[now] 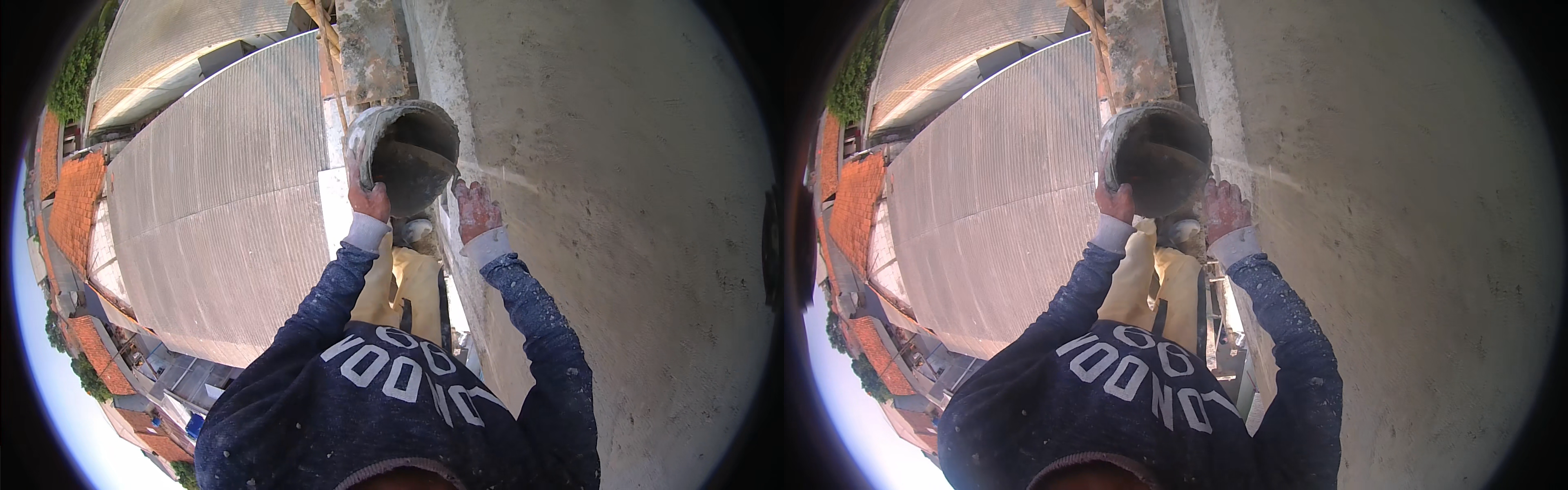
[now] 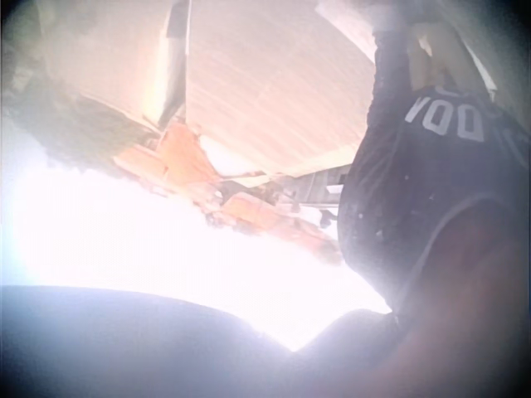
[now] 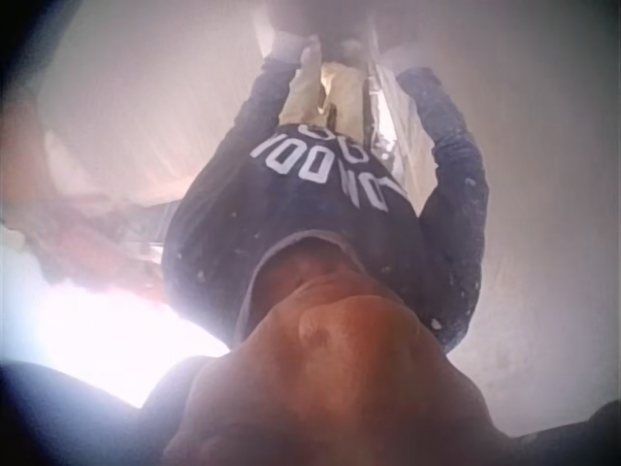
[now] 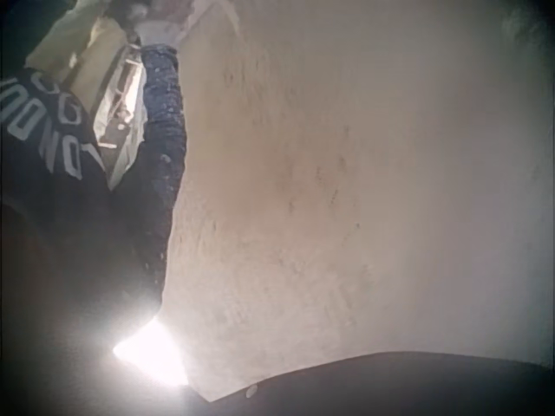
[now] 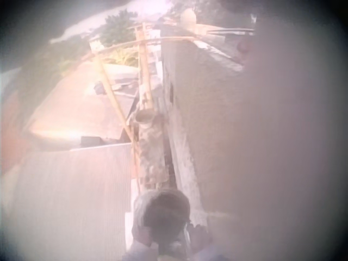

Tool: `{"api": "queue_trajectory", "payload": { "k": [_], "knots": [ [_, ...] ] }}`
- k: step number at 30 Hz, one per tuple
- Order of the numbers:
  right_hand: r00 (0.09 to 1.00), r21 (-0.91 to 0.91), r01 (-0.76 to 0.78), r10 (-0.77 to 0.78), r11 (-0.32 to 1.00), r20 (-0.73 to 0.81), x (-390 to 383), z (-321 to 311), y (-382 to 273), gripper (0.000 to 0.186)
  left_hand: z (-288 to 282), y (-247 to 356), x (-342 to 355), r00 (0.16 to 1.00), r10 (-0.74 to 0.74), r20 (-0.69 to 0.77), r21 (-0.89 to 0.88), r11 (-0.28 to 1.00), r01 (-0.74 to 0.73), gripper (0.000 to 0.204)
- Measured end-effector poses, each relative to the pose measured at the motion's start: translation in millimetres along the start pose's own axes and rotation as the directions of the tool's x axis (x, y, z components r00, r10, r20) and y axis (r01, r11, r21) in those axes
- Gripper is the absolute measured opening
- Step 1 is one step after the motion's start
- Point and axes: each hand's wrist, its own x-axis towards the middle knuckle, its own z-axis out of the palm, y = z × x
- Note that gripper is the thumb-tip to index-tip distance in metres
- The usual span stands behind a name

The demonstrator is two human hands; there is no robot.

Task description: The person scoops wet cement from a bucket with a trowel and applies it to a vertical wall surface. They repeatedly smooth and level the applied cement along the wall while standing on scaffolding.

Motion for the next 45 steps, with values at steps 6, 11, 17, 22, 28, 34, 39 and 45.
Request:
{"api": "queue_trajectory", "payload": {
  "k": [6, 11, 17, 22, 28, 34, 39, 45],
  "knots": [
    [0.924, -0.01, -0.024, 0.018, 1.0, -0.382, 14, -13, 3, 0.052, -2, 3, 12, 0.991, 0.126, 0.038, -0.05, 0.991, -0.124, 0.076],
    [0.996, -0.064, 0.009, -0.015, 0.998, -0.089, 4, -13, -9, 0.084, -1, 10, 24, 0.992, 0.122, -0.037, -0.017, 0.992, -0.123, 0.061],
    [0.955, -0.069, -0.049, 0.026, 0.996, -0.297, 1, -59, 17, 0.08, 6, 25, 26, 0.984, 0.18, 0.012, -0.029, 0.983, -0.179, 0.071],
    [0.98, 0.06, -0.019, 0.03, 0.998, -0.195, -14, -68, -7, 0.069, 2, 63, 20, 0.992, 0.089, 0.091, -0.168, 0.983, -0.073, 0.07],
    [0.905, -0.132, 0.117, -0.16, 0.984, -0.394, -55, -88, -7, 0.063, 4, 95, 24, 0.979, 0.198, 0.04, -0.093, 0.977, -0.193, 0.069],
    [0.92, -0.261, -0.219, 0.11, 0.94, -0.376, -49, -143, 0, 0.058, 15, 133, 3, 0.939, 0.341, 0.041, -0.057, 0.939, -0.339, 0.075],
    [0.997, -0.028, -0.07, 0.069, 0.997, -0.025, -67, -152, 15, 0.048, 10, 169, -24, 0.878, 0.459, 0.132, -0.052, 0.888, -0.457, 0.079],
    [0.994, 0.448, -0.03, -0.019, 0.893, 0.104, -95, -103, 8, 0.053, -20, 164, -42, 0.894, 0.38, 0.239, -0.076, 0.925, -0.373, 0.071]
  ]
}}
